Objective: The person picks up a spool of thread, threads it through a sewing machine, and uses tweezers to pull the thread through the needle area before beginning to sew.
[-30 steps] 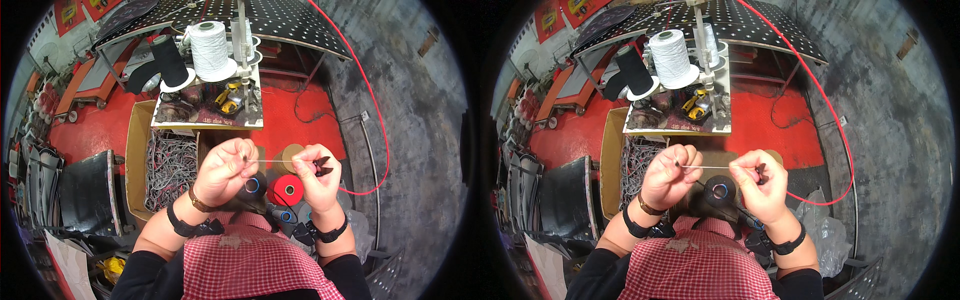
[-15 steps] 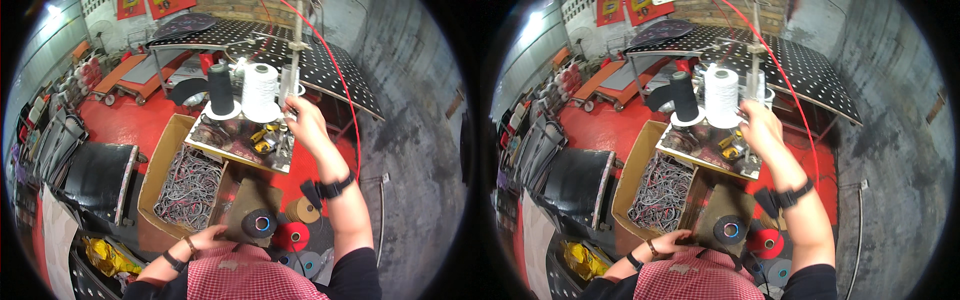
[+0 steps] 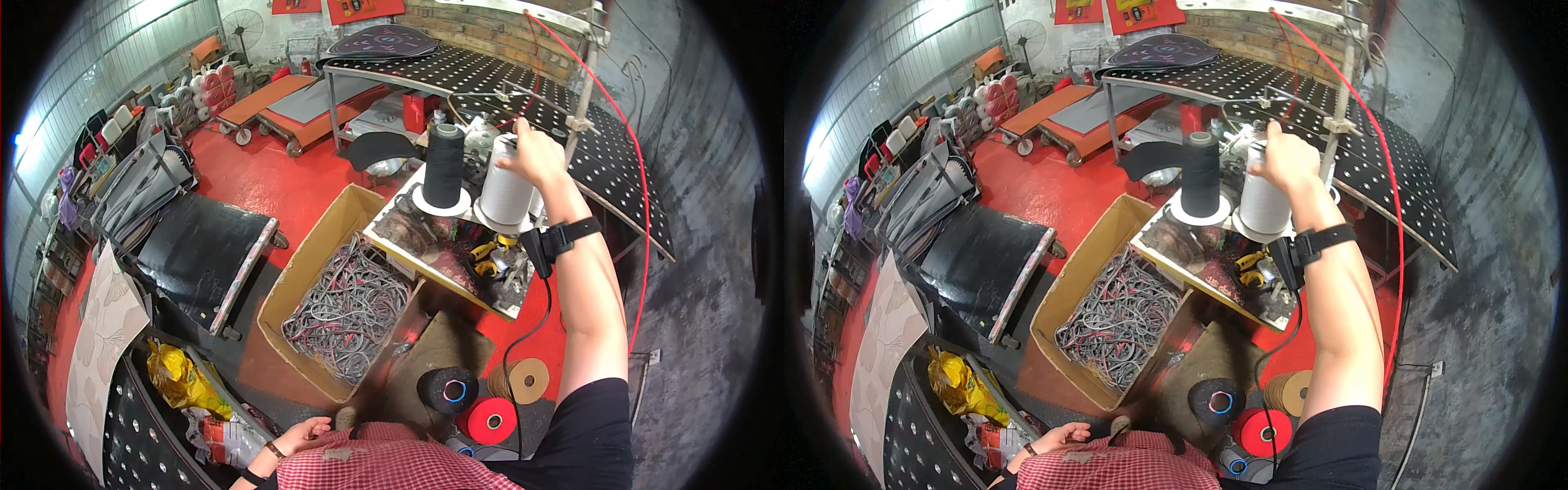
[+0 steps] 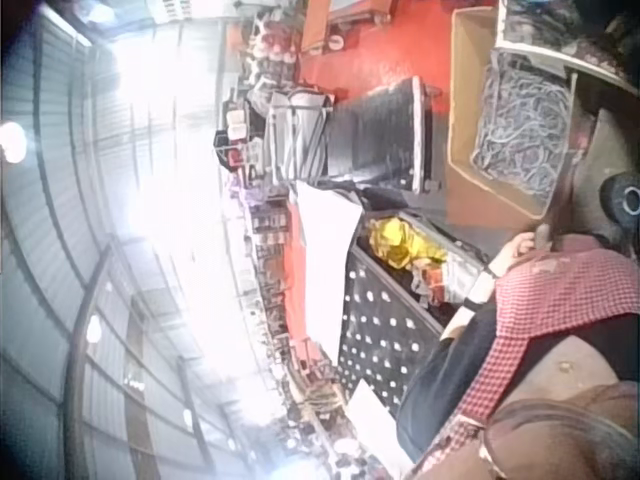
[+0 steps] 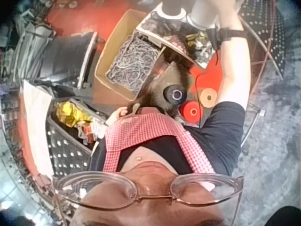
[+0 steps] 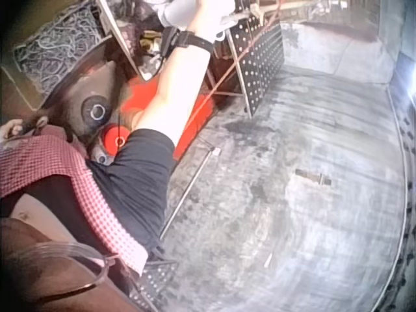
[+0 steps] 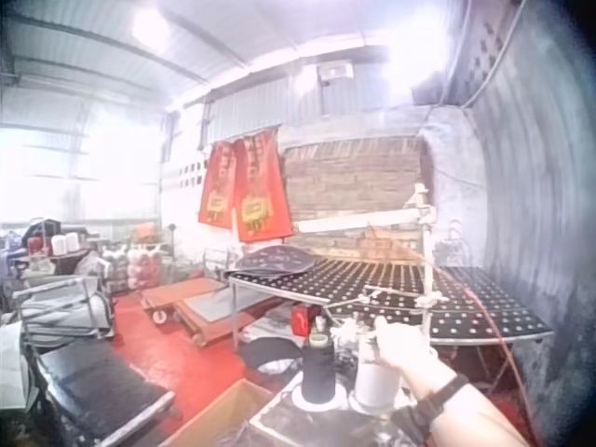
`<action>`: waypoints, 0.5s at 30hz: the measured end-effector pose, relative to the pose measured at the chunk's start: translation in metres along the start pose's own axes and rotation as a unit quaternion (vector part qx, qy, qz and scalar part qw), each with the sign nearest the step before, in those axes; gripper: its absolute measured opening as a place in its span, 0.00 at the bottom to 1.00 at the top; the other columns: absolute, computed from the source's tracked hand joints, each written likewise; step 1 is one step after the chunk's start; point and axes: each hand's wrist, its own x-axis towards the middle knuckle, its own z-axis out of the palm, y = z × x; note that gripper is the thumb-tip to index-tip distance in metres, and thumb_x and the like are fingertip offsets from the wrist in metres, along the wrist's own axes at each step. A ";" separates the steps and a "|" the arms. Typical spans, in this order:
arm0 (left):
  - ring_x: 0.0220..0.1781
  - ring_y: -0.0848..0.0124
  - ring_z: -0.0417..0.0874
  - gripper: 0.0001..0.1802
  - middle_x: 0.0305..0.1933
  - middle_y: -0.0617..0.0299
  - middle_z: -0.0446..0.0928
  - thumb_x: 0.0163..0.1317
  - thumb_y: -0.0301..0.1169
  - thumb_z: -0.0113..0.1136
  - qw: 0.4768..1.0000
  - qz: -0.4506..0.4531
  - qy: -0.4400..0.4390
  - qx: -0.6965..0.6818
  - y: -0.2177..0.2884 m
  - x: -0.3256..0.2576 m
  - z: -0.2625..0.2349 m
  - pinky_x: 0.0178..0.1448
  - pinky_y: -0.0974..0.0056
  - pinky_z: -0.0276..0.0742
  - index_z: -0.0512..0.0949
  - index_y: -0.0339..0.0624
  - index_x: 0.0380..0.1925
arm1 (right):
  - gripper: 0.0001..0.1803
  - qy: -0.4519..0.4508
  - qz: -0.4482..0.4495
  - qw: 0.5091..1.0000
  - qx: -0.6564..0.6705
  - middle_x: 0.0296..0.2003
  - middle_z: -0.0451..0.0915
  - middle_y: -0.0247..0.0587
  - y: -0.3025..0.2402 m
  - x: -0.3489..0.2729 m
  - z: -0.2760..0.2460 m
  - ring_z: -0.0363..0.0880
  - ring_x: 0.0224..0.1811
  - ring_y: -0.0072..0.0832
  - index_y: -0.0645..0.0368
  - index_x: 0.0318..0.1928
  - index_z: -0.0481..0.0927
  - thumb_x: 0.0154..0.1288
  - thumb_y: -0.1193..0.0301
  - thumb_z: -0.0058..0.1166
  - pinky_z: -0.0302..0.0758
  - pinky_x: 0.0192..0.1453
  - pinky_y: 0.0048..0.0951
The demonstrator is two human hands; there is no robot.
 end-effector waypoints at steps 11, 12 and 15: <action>0.60 0.64 0.67 0.30 0.60 0.51 0.66 0.64 0.37 0.51 0.960 0.098 -0.176 0.194 -0.004 -0.003 -0.104 0.62 0.61 0.63 0.55 0.36 0.62 | 0.22 0.194 0.101 0.976 0.007 0.42 0.71 0.50 -0.098 -0.063 0.045 0.77 0.37 0.46 0.57 0.44 0.67 0.51 0.65 0.60 0.74 0.38 0.43; 0.60 0.65 0.67 0.29 0.59 0.52 0.66 0.65 0.38 0.49 0.968 0.066 -0.191 0.149 0.004 -0.007 -0.120 0.62 0.62 0.63 0.57 0.35 0.61 | 0.19 0.148 0.100 0.983 0.036 0.40 0.71 0.53 -0.112 -0.079 0.056 0.76 0.37 0.49 0.58 0.44 0.67 0.50 0.73 0.56 0.74 0.39 0.45; 0.59 0.69 0.68 0.26 0.56 0.54 0.70 0.66 0.41 0.46 0.963 0.065 -0.241 0.105 0.010 -0.009 -0.176 0.61 0.65 0.63 0.64 0.34 0.57 | 0.08 0.047 0.028 0.991 0.125 0.35 0.71 0.56 -0.136 -0.137 0.096 0.71 0.40 0.50 0.65 0.32 0.75 0.48 0.82 0.49 0.69 0.44 0.42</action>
